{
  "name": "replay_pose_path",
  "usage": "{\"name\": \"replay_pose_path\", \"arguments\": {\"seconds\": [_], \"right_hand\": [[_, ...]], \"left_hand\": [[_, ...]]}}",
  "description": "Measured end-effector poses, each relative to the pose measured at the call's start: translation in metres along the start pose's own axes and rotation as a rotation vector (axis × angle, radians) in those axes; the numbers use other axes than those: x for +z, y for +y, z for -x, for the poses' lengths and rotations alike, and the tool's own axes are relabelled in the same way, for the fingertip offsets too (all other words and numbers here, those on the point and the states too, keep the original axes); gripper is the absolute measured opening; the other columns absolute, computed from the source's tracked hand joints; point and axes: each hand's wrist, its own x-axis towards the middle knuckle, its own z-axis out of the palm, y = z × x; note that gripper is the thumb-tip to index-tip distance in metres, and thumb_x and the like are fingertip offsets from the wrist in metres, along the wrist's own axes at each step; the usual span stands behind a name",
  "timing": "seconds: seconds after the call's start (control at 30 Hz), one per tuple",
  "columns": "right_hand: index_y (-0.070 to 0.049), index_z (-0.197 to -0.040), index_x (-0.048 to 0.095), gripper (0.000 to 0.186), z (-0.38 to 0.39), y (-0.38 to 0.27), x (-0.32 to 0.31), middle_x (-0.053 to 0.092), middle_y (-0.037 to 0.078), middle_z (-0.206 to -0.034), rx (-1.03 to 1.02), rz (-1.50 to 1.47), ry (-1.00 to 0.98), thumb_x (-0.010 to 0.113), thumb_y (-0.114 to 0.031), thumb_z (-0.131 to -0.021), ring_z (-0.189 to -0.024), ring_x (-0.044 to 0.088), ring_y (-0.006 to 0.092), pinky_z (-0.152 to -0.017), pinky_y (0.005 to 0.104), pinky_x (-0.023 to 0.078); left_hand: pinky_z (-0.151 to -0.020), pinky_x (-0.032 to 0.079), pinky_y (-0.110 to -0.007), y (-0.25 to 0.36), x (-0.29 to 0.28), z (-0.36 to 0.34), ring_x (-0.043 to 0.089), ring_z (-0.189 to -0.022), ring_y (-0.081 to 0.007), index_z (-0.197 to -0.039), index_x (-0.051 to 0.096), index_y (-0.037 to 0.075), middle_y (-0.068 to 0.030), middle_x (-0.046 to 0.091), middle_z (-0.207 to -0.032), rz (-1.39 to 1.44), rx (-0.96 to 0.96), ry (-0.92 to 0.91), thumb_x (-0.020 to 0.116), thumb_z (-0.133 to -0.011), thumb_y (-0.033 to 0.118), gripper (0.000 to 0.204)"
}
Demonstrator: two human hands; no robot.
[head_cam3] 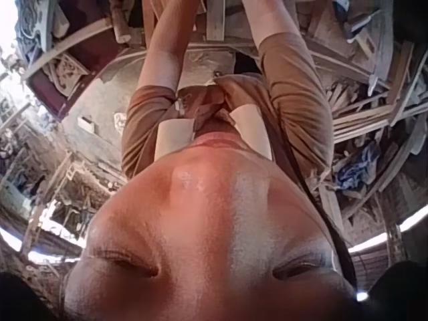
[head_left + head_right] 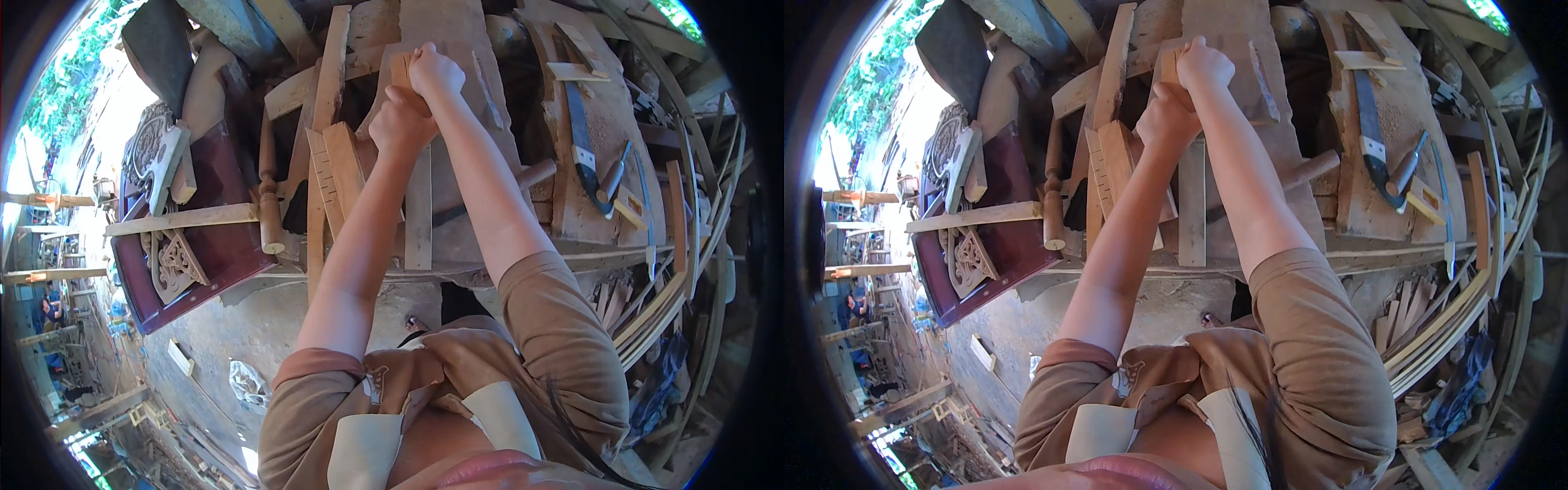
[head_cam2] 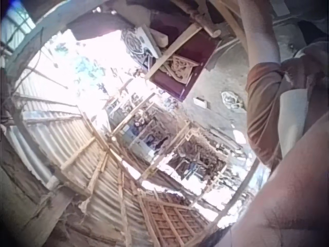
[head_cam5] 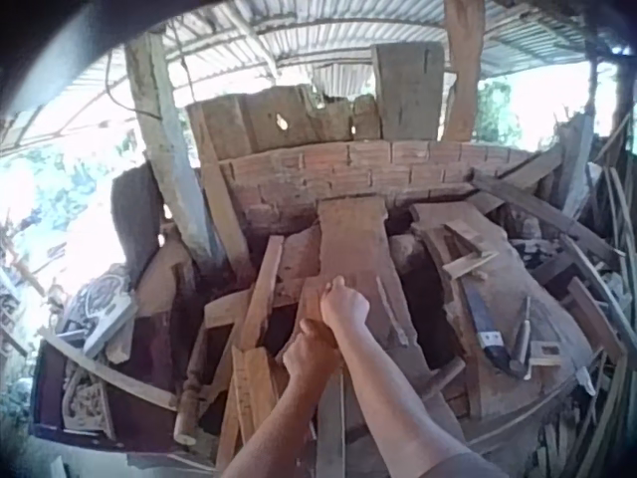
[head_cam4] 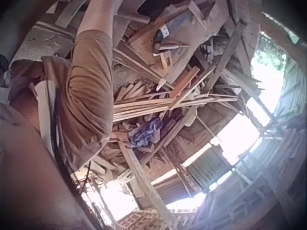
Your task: The person is carving and shaping a wooden block using a chisel and a mallet in a workshop.
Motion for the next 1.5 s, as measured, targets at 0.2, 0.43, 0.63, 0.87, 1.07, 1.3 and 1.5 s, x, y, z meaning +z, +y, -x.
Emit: {"name": "replay_pose_path", "arguments": {"seconds": [0.2, 0.43, 0.63, 0.87, 1.07, 1.3, 1.5], "right_hand": [[-0.007, -0.105, 0.049, 0.034, -0.063, -0.021, 0.015, 0.062, 0.017, -0.097, -0.028, -0.003, -0.003, 0.031, -0.032, -0.090, -0.093, 0.060, 0.0325, -0.076, 0.0436, 0.046], [-0.007, -0.108, 0.047, 0.035, -0.112, -0.038, 0.021, 0.061, 0.018, -0.099, -0.067, -0.036, -0.021, 0.031, -0.033, -0.090, -0.095, 0.059, 0.0323, -0.078, 0.0426, 0.046], [-0.007, -0.112, 0.044, 0.035, -0.095, -0.024, 0.012, 0.061, 0.018, -0.101, -0.063, -0.032, -0.024, 0.030, -0.032, -0.090, -0.095, 0.059, 0.0322, -0.078, 0.0429, 0.046], [-0.008, -0.112, 0.043, 0.035, -0.012, -0.007, 0.008, 0.062, 0.017, -0.099, -0.049, -0.017, -0.046, 0.029, -0.033, -0.091, -0.094, 0.059, 0.0309, -0.077, 0.0431, 0.046], [-0.008, -0.110, 0.044, 0.035, 0.021, -0.005, 0.009, 0.062, 0.016, -0.097, -0.029, -0.015, -0.027, 0.027, -0.032, -0.091, -0.093, 0.060, 0.0309, -0.075, 0.0431, 0.047], [-0.008, -0.112, 0.043, 0.035, -0.025, -0.014, 0.012, 0.062, 0.016, -0.098, -0.038, -0.010, -0.016, 0.027, -0.032, -0.092, -0.093, 0.060, 0.0319, -0.075, 0.0425, 0.047], [-0.008, -0.112, 0.046, 0.039, -0.098, -0.033, 0.023, 0.060, 0.019, -0.102, -0.044, -0.042, -0.014, 0.027, -0.034, -0.090, -0.098, 0.057, 0.0346, -0.082, 0.0451, 0.044]], "left_hand": [[-0.074, 0.048, -0.042, 0.001, 0.003, -0.066, 0.061, -0.086, -0.0337, -0.102, 0.041, -0.003, -0.0203, 0.062, -0.087, 0.011, -0.066, -0.025, 0.058, -0.061, 0.065, 0.081], [-0.068, 0.050, -0.039, -0.003, 0.018, -0.120, 0.063, -0.080, -0.0329, -0.093, 0.043, -0.003, -0.0192, 0.062, -0.082, -0.076, -0.046, 0.110, 0.057, -0.060, 0.066, 0.077], [-0.076, 0.047, -0.041, 0.005, 0.013, -0.096, 0.060, -0.090, -0.0342, -0.101, 0.042, -0.004, -0.0223, 0.061, -0.091, -0.053, -0.038, 0.017, 0.054, -0.062, 0.069, 0.083], [-0.074, 0.048, -0.040, -0.003, -0.003, -0.013, 0.061, -0.088, -0.0330, -0.101, 0.041, -0.003, -0.0206, 0.062, -0.090, -0.032, -0.072, -0.078, 0.055, -0.062, 0.067, 0.082], [-0.072, 0.048, -0.040, -0.015, -0.006, 0.015, 0.061, -0.087, -0.0330, -0.100, 0.040, -0.002, -0.0207, 0.062, -0.087, -0.043, -0.016, -0.044, 0.056, -0.063, 0.066, 0.080], [-0.072, 0.048, -0.041, -0.008, -0.002, -0.030, 0.061, -0.086, -0.0336, -0.099, 0.041, -0.003, -0.0209, 0.062, -0.086, -0.046, -0.043, -0.044, 0.053, -0.063, 0.068, 0.081], [-0.070, 0.049, -0.040, -0.006, 0.014, -0.104, 0.062, -0.083, -0.0328, -0.097, 0.042, -0.004, -0.0202, 0.062, -0.083, -0.092, -0.035, 0.052, 0.055, -0.061, 0.068, 0.082]]}}
